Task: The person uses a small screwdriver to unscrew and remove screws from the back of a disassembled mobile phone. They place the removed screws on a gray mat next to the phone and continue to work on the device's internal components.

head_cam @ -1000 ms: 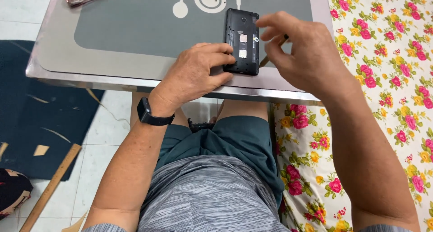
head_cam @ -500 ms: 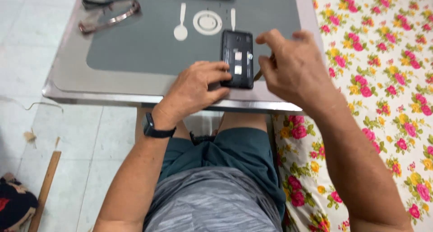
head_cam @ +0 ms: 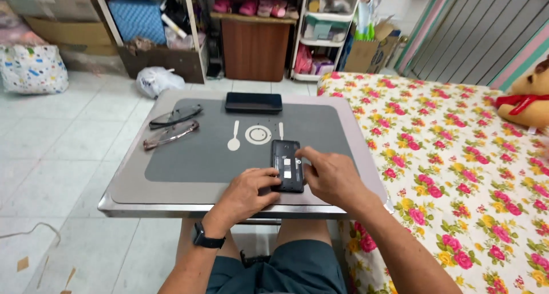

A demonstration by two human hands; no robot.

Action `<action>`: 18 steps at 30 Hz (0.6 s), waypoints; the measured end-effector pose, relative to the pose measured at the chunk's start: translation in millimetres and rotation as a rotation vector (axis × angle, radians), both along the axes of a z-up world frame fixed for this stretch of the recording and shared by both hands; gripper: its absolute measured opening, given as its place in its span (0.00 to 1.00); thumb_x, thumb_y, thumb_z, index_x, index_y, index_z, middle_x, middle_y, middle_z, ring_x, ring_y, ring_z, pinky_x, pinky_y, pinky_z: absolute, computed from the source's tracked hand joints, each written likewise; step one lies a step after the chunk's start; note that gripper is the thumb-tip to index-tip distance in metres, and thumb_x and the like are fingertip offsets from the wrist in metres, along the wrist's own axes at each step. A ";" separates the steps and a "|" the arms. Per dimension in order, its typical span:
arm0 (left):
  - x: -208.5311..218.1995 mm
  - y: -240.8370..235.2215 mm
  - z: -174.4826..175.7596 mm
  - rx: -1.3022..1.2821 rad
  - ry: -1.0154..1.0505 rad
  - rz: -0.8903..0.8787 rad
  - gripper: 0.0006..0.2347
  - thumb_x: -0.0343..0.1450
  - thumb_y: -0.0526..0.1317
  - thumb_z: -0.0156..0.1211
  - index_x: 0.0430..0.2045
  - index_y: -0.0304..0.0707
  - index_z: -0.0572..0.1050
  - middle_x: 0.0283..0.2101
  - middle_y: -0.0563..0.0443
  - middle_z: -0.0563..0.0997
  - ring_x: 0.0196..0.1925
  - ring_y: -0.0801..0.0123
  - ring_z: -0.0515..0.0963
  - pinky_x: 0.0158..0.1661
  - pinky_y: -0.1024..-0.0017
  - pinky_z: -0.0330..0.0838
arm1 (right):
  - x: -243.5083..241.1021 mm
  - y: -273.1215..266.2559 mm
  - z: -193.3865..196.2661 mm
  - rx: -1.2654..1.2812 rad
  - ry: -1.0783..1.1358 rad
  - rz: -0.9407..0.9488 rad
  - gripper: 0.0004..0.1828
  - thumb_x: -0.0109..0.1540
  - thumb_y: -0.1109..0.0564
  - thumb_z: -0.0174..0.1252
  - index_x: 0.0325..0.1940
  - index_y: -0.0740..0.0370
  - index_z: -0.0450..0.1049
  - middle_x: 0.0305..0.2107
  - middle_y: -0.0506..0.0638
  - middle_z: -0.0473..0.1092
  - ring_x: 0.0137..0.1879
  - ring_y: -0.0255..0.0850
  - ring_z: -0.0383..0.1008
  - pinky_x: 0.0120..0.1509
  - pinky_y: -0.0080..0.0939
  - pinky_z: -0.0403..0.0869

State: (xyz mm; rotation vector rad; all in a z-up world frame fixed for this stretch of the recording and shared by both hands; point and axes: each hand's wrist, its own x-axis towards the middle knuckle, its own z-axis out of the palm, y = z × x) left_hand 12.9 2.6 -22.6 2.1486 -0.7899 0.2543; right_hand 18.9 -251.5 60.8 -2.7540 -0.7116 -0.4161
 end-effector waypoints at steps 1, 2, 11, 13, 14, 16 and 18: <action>-0.7 -0.3 -1.1 0.000 0.018 0.009 0.14 0.70 0.47 0.74 0.49 0.49 0.87 0.58 0.50 0.88 0.63 0.56 0.84 0.69 0.58 0.67 | 2.0 -1.7 -4.2 0.017 -0.001 -0.014 0.16 0.64 0.52 0.59 0.57 0.40 0.75 0.15 0.47 0.76 0.25 0.56 0.81 0.34 0.57 0.78; -0.6 -0.6 -2.8 0.000 0.036 0.017 0.14 0.70 0.48 0.74 0.49 0.51 0.87 0.57 0.51 0.88 0.63 0.58 0.84 0.70 0.60 0.67 | 4.7 -3.4 -8.8 0.035 -0.002 -0.028 0.12 0.65 0.52 0.60 0.53 0.41 0.78 0.13 0.46 0.76 0.23 0.54 0.80 0.32 0.51 0.78; -6.0 -0.7 8.1 0.024 0.055 0.031 0.12 0.71 0.47 0.74 0.48 0.53 0.88 0.57 0.51 0.88 0.66 0.60 0.82 0.71 0.61 0.65 | -29.3 15.9 48.7 0.047 0.180 0.032 0.29 0.61 0.62 0.58 0.67 0.49 0.76 0.31 0.57 0.83 0.39 0.59 0.86 0.43 0.55 0.82; -8.5 -1.8 13.5 0.032 0.070 0.035 0.13 0.71 0.46 0.74 0.48 0.51 0.87 0.57 0.49 0.88 0.66 0.59 0.82 0.71 0.59 0.65 | -16.2 11.7 26.4 0.047 0.125 0.022 0.23 0.64 0.60 0.58 0.63 0.48 0.77 0.24 0.54 0.80 0.32 0.56 0.83 0.39 0.52 0.80; -9.8 -2.3 16.0 0.038 0.082 0.039 0.13 0.71 0.44 0.73 0.49 0.50 0.87 0.57 0.48 0.88 0.66 0.57 0.82 0.72 0.58 0.64 | -9.9 9.6 15.1 0.047 0.066 0.014 0.18 0.66 0.58 0.58 0.60 0.47 0.78 0.17 0.50 0.77 0.26 0.53 0.80 0.36 0.49 0.78; -15.1 -3.0 25.0 0.039 0.100 0.038 0.12 0.71 0.44 0.73 0.48 0.48 0.87 0.56 0.46 0.88 0.66 0.56 0.82 0.72 0.57 0.64 | -9.1 7.2 9.5 0.071 0.064 0.008 0.17 0.67 0.58 0.59 0.60 0.46 0.78 0.17 0.50 0.78 0.26 0.52 0.81 0.35 0.48 0.78; -16.0 -3.2 29.9 0.037 0.115 0.043 0.12 0.72 0.43 0.72 0.48 0.46 0.87 0.55 0.43 0.88 0.66 0.55 0.83 0.72 0.57 0.64 | -13.0 7.4 16.6 0.091 0.059 0.007 0.16 0.67 0.57 0.60 0.60 0.46 0.78 0.18 0.49 0.78 0.27 0.51 0.81 0.35 0.46 0.78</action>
